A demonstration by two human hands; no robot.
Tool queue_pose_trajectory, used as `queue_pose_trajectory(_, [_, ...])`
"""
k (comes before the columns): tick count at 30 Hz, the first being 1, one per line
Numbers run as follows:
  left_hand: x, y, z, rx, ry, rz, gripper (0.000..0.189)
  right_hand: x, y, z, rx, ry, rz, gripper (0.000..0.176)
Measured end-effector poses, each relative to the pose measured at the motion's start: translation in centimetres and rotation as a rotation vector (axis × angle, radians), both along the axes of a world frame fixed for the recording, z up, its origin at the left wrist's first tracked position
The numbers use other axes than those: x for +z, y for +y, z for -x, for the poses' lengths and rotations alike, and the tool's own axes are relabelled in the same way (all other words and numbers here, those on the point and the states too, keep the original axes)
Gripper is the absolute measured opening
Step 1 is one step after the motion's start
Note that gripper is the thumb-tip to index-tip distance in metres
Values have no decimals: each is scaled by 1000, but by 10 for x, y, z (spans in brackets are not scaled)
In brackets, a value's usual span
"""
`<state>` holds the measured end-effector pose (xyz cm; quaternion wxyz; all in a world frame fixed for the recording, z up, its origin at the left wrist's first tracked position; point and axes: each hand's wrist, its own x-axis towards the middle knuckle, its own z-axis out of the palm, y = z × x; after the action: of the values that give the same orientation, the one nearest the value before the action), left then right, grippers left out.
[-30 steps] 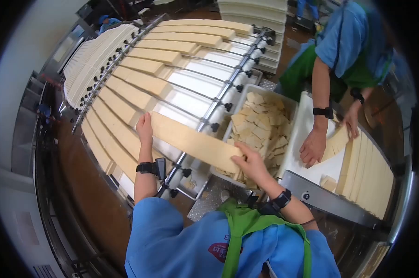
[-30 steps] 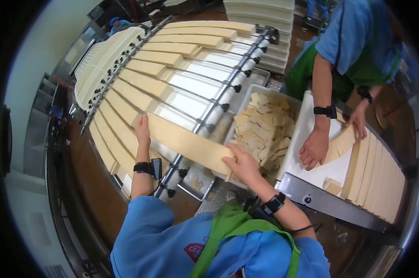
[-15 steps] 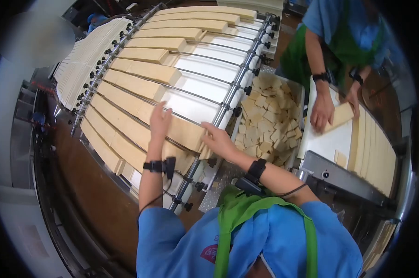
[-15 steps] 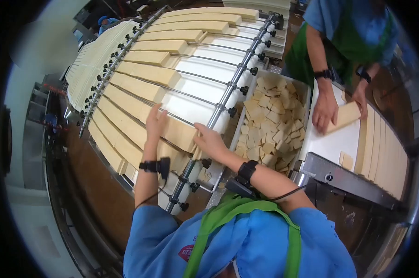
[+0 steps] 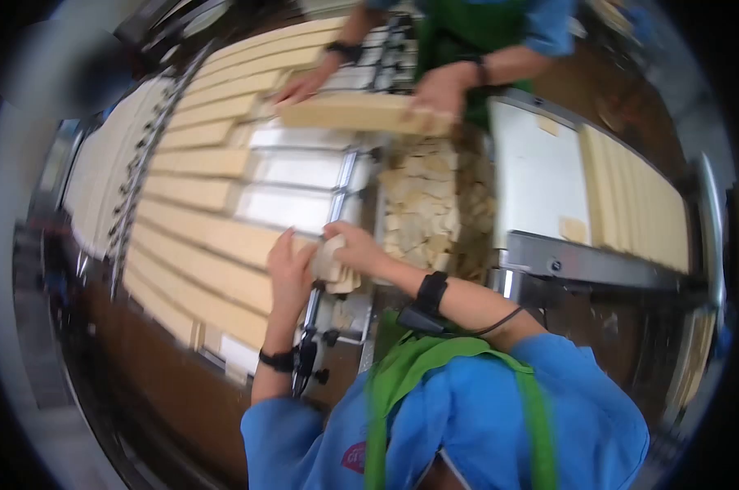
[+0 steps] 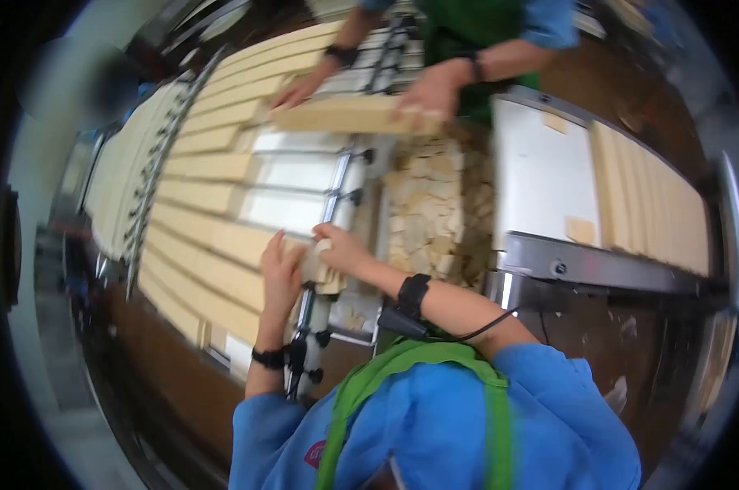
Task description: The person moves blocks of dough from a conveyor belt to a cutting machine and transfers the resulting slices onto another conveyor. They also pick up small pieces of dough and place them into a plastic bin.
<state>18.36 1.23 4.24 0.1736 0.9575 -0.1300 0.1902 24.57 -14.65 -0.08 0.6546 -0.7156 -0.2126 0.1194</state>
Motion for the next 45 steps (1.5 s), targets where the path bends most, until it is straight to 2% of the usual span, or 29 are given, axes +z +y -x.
queue_pose_trajectory(2, [-1,-7,0,-21,-7,-181,31,8,-28,-3,-75,3,-66,43])
queue_pose_trajectory(4, [4,-19,2,79,50,-265,22,11,-62,-12,-128,-2,-122,45])
queue_pose_trajectory(8, [-4,-9,1,64,-23,-237,16,8,-149,-16,-319,-186,229,46])
queue_pose_trajectory(11, [-4,-15,6,146,51,-314,15,-24,-239,-17,-539,-388,362,46])
queue_pose_trajectory(13, [-7,-20,5,190,125,-346,16,5,-302,9,-704,34,230,43])
queue_pose_trajectory(15, [4,-26,4,218,268,-435,19,-5,-363,28,-987,76,293,43])
queue_pose_trajectory(16, [9,-32,-1,238,339,-480,20,-14,-393,37,-1088,17,376,45])
queue_pose_trajectory(20, [22,-98,-39,151,334,-178,24,-49,-468,61,-1331,-24,664,50])
queue_pose_trajectory(21, [17,-125,-52,21,250,-153,25,-54,-477,59,-1322,38,659,51])
queue_pose_trajectory(24, [2,-242,-101,-251,306,2,32,-48,-494,50,-1278,188,674,47])
queue_pose_trajectory(29, [-59,-443,-194,-674,238,239,42,-42,-496,41,-1215,151,727,37])
queue_pose_trajectory(32, [-86,-547,-259,-722,210,128,47,-39,-493,42,-1176,141,736,36])
queue_pose_trajectory(33, [-90,-574,-275,-711,147,88,45,-38,-492,42,-1173,132,738,36])
queue_pose_trajectory(34, [-80,-598,-286,-688,208,77,42,-36,-491,43,-1158,140,726,37])
queue_pose_trajectory(37, [-88,-648,-321,-622,296,-97,42,-34,-494,44,-1112,148,698,40])
queue_pose_trajectory(39, [-89,-657,-323,-547,291,-123,44,-34,-496,46,-1082,132,688,41])
queue_pose_trajectory(45, [-50,-636,-322,-440,495,-333,48,-17,-491,43,-1091,141,677,35])
